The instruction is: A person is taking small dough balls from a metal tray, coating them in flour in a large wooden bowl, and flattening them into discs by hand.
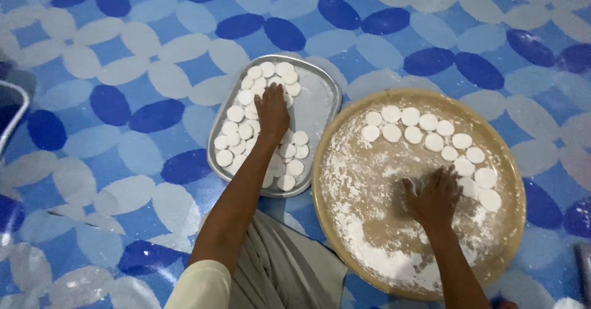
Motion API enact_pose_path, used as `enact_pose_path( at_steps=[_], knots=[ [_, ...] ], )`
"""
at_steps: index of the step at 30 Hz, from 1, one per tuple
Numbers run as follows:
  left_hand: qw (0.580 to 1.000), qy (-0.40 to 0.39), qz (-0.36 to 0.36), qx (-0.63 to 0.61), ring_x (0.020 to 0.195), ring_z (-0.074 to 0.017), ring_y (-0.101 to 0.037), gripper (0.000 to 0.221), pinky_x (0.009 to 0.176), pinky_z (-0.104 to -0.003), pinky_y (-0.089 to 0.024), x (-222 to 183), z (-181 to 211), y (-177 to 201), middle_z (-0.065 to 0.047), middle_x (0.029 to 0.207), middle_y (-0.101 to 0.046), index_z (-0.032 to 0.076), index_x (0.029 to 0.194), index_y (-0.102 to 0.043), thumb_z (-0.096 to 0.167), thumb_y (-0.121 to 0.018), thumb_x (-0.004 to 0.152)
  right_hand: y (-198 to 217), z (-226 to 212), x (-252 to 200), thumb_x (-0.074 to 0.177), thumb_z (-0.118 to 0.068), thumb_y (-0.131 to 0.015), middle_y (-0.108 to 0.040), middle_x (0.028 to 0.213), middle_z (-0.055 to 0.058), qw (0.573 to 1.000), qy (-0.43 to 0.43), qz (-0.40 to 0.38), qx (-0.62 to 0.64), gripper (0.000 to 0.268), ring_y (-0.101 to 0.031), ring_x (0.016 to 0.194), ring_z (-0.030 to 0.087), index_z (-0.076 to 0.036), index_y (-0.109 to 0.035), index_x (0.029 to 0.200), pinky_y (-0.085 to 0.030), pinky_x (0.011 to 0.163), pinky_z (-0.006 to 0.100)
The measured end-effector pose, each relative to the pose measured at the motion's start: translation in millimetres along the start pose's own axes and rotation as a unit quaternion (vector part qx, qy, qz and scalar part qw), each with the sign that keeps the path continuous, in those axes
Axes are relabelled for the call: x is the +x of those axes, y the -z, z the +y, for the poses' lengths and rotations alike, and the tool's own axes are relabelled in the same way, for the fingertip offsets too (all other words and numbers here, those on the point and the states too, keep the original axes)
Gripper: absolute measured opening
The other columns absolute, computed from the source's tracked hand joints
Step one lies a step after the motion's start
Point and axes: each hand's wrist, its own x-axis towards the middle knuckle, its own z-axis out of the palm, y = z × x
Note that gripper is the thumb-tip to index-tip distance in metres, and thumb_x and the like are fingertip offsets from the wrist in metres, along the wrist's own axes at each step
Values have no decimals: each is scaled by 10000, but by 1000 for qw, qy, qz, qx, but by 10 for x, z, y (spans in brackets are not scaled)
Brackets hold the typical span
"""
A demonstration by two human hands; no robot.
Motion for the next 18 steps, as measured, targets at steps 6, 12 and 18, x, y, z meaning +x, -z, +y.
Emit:
enact_pose_path(
  at_steps=[6,12,18],
  knots=[
    [999,-35,2,35,1222,-345,-589,623,1020,-537,-477,428,-319,-28,-190,1352,-536,50,1395,-541,271,-798,872,-192,99,22,943,-771,-351,-241,1620,367,998,16,37,-41,1106,-203,1513,528,125,-226,1579,-195,1190,677],
    [988,-10,27,-152,1070,-357,-669,396,914,-458,-586,225,66,318,-183,1212,-503,-29,1287,-583,4,-689,907,-122,156,78,913,-833,-326,12,1699,268,999,-2,-7,42,1154,-30,1558,469,68,-136,1609,-76,1199,695],
    [882,11,-87,-464,742,-317,-719,211,657,-466,-536,-836,1424,729,-225,813,-686,-81,998,-690,98,-731,894,392,-645,-615,938,-473,-673,-509,1351,385,938,-29,54,341,734,-477,1310,560,103,-508,1361,-373,1091,639]
  ],
)
